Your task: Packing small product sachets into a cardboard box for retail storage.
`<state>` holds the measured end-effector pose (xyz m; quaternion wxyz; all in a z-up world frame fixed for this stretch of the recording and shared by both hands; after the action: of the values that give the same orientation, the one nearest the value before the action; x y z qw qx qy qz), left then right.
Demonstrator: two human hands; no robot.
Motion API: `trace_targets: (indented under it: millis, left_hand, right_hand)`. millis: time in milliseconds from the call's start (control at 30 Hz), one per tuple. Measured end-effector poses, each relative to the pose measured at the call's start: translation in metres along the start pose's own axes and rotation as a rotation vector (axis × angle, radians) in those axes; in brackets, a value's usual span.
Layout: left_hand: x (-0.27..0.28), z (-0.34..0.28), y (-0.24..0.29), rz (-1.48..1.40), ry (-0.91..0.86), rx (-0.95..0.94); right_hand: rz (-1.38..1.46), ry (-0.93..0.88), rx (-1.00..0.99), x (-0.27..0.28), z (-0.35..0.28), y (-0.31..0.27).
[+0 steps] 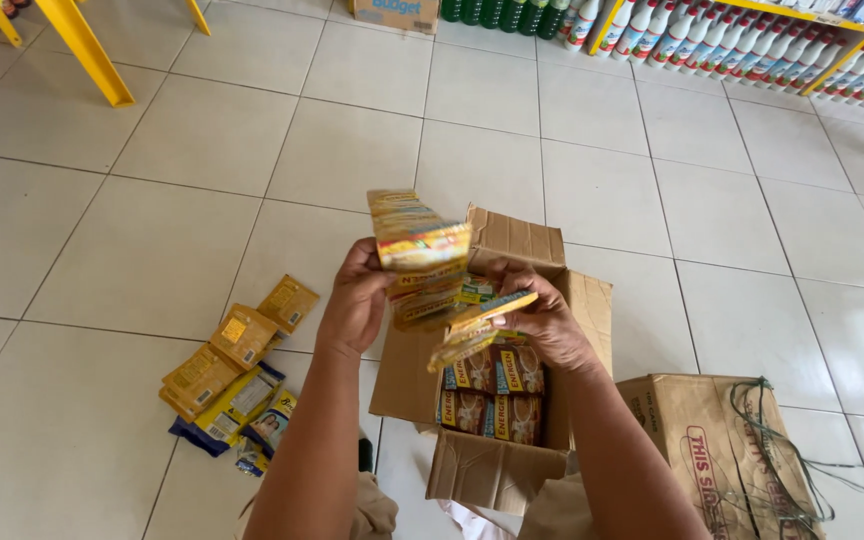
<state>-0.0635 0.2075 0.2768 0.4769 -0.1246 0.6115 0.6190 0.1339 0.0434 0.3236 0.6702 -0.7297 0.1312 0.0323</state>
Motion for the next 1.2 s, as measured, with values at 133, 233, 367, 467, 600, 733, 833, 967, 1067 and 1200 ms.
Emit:
trace_targets:
  millis: [133,233,367,467,600,733,833,967,1067,1200]
  left_hand:
    - [-0.023,-0.01,-0.015,0.038,-0.161,-0.001]
    - [-0.027,-0.019,-0.03,0.177,-0.21,0.023]
    - [-0.049,-0.026,-0.025,0.215,-0.252,0.028]
    - [-0.084,-0.035,-0.004,0.343,-0.228,0.149]
    - [-0.097,-0.041,-0.011,0.456,-0.327,-0.001]
    - [-0.071,-0.034,-0.021,0.698,-0.198,-0.052]
    - [-0.058,-0.028,-0.011,0.741,-0.117,0.002]
    - [-0.074,-0.03,0.017,0.547,-0.209,-0.115]
    - [-0.077,-0.031,0.021,0.579,-0.241,-0.118]
    - [-0.071,-0.029,0.028,0.571,-0.193,-0.288]
  right_hand:
    - [0.104,0.053,0.034,-0.001,0.003,0.001]
    - [0.129,0.055,0.106,-0.002,0.002,0.004]
    - [0.234,0.19,0.067,0.004,0.005,0.009]
    - [0.29,0.23,0.083,-0.001,0.003,0.007]
    - [0.246,0.32,0.08,-0.013,0.0,0.006]
    - [0.037,0.453,-0.016,-0.004,-0.003,0.014]
    - [0.031,0.323,0.035,0.009,0.0,0.021]
    - [0.202,0.19,0.016,0.005,-0.002,0.006]
    - [0.09,0.137,-0.033,-0.008,-0.005,0.006]
    - [0.255,0.109,-0.055,-0.003,-0.005,0.032]
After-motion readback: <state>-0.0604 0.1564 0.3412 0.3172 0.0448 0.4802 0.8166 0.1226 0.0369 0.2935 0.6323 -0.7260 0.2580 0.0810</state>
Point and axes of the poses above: each hand's wrist, its own z-axis towards the middle knuckle, its own x-axis out of the back of the hand, y = z × x, the point moved 6 cm from there along z, towards the middle knuckle, and after that the axes turned 13 degrees about -x, right-handed, at the moved point
